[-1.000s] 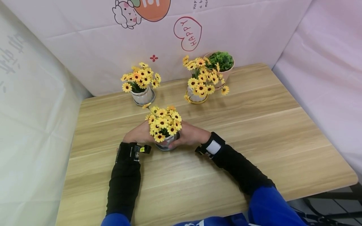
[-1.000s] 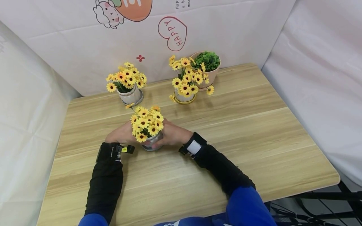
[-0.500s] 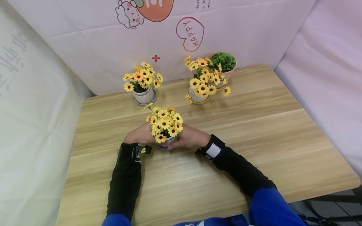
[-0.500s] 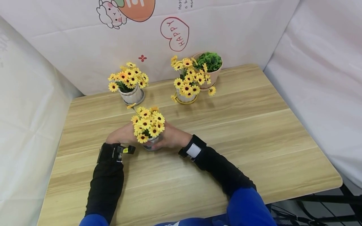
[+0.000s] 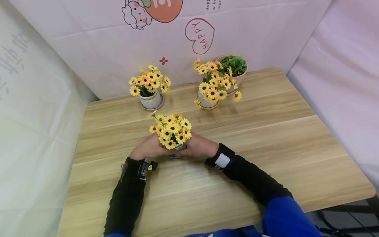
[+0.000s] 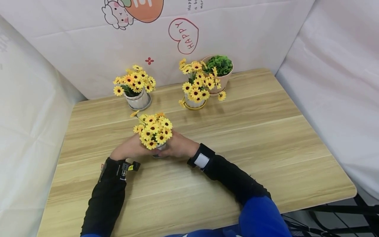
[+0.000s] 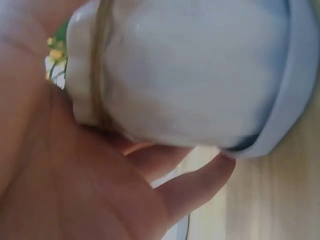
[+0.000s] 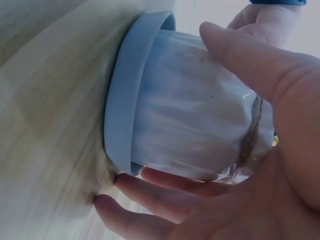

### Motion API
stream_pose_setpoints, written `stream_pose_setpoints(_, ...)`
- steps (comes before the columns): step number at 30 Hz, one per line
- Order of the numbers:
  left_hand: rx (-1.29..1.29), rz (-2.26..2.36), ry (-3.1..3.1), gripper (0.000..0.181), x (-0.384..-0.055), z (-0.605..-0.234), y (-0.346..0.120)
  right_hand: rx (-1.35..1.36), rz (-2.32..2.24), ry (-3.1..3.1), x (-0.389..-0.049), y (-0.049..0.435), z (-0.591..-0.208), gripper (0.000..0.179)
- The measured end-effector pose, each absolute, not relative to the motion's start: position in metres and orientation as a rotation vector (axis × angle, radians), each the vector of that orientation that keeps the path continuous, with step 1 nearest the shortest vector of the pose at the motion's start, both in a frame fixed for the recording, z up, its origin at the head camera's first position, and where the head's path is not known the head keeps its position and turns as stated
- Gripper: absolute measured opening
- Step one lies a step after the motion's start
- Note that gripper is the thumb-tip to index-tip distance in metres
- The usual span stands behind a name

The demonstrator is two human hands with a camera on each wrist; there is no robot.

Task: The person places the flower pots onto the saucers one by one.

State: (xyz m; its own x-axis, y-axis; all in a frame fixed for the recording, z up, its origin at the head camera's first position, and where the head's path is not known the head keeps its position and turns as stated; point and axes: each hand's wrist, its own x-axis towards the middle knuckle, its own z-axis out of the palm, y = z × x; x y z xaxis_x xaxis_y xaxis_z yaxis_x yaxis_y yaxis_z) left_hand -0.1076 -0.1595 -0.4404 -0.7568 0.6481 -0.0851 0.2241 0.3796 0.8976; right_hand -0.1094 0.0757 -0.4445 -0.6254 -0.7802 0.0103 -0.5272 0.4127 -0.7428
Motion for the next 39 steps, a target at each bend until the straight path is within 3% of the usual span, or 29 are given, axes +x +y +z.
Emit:
stream_pose_setpoints(19, 0.669, 1.243, 2.463, 0.083, -0.089, -0.440, -0.152, -1.079, -1.037, 2.432, -0.101, 0.072, -0.444, 0.094)
stream_pose_setpoints(39, 0.524, 1.212, 2.619, 0.088, -0.083, -0.443, -0.137, -1.057, -1.037, 2.462, -0.104, 0.071, -0.441, 0.079)
